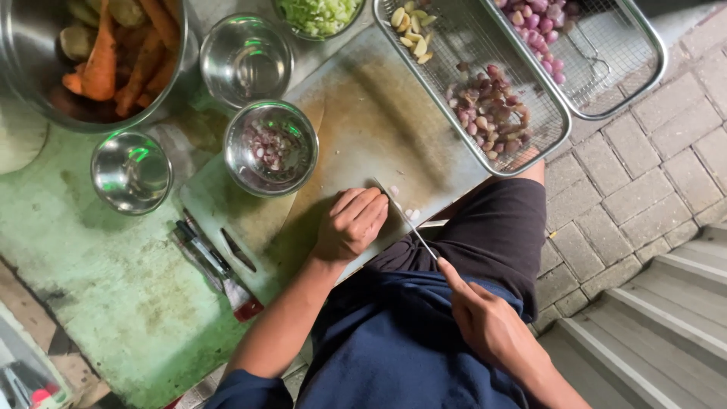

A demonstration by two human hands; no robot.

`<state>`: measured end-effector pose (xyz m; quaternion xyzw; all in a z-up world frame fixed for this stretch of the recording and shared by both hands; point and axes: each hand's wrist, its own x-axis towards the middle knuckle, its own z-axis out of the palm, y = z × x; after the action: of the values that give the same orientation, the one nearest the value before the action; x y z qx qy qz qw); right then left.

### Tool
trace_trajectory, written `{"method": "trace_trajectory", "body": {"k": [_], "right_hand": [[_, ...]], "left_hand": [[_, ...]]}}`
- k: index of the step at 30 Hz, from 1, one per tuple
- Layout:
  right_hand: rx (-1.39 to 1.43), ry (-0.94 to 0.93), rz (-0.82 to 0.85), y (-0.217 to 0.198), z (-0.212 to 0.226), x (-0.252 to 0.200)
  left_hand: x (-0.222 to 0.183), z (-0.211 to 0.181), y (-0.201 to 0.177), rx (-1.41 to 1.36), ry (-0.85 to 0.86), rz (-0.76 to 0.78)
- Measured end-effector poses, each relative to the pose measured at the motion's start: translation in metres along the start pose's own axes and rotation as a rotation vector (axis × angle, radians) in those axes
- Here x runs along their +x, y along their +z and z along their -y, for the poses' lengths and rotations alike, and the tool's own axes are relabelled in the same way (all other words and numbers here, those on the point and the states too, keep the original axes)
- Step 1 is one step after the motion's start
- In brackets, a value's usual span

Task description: Peeling the skin off shallots and slicing them into thin pieces on a cutting board.

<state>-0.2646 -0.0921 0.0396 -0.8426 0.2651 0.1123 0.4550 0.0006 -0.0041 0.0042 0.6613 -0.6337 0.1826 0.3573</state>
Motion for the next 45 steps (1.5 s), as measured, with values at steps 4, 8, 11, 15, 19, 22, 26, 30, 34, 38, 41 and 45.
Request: {"method": "trace_trajectory", "body": {"k": [4, 8, 11, 15, 19, 22, 26, 30, 34, 38, 41, 45], "right_hand": [[0.088, -0.06, 0.011, -0.013, 0.007, 0.013], [0.111, -0.136, -0.07, -0.025, 0.025, 0.022], [0.089, -0.114, -0.057, -0.025, 0.027, 0.022], [0.085, -0.079, -0.022, -0.022, 0.023, 0.019], [0.089, -0.041, -0.012, -0.022, 0.025, 0.02], [0.066, -0.077, -0.01, -0.021, 0.024, 0.022], [0.028, -0.059, 0.004, -0.022, 0.029, 0.027], [0.017, -0.119, -0.022, -0.019, 0.03, 0.034], [0.041, -0.131, -0.028, -0.018, 0.031, 0.04], [-0.005, -0.088, -0.037, -0.016, 0.032, 0.035], [-0.04, 0.014, -0.004, -0.013, 0.028, 0.028], [-0.056, 0.109, 0.037, -0.015, 0.034, 0.025]], "left_hand": [[0.001, -0.001, -0.002, 0.001, -0.001, 0.016], [0.007, -0.004, -0.006, -0.047, -0.057, 0.014], [0.006, -0.003, -0.004, -0.059, -0.053, 0.01], [0.001, -0.002, -0.003, -0.042, -0.039, 0.027], [0.001, -0.001, -0.002, -0.035, -0.035, 0.015], [0.0, -0.001, -0.002, -0.025, -0.038, 0.021], [0.0, -0.001, -0.001, -0.018, -0.045, 0.022], [-0.001, -0.001, -0.001, -0.017, -0.047, 0.032], [-0.001, -0.001, -0.002, 0.0, -0.049, 0.033], [0.001, -0.001, -0.003, 0.007, -0.04, 0.024], [0.0, -0.001, -0.003, 0.015, -0.032, 0.018], [0.0, -0.001, -0.002, 0.02, -0.035, 0.009]]}}
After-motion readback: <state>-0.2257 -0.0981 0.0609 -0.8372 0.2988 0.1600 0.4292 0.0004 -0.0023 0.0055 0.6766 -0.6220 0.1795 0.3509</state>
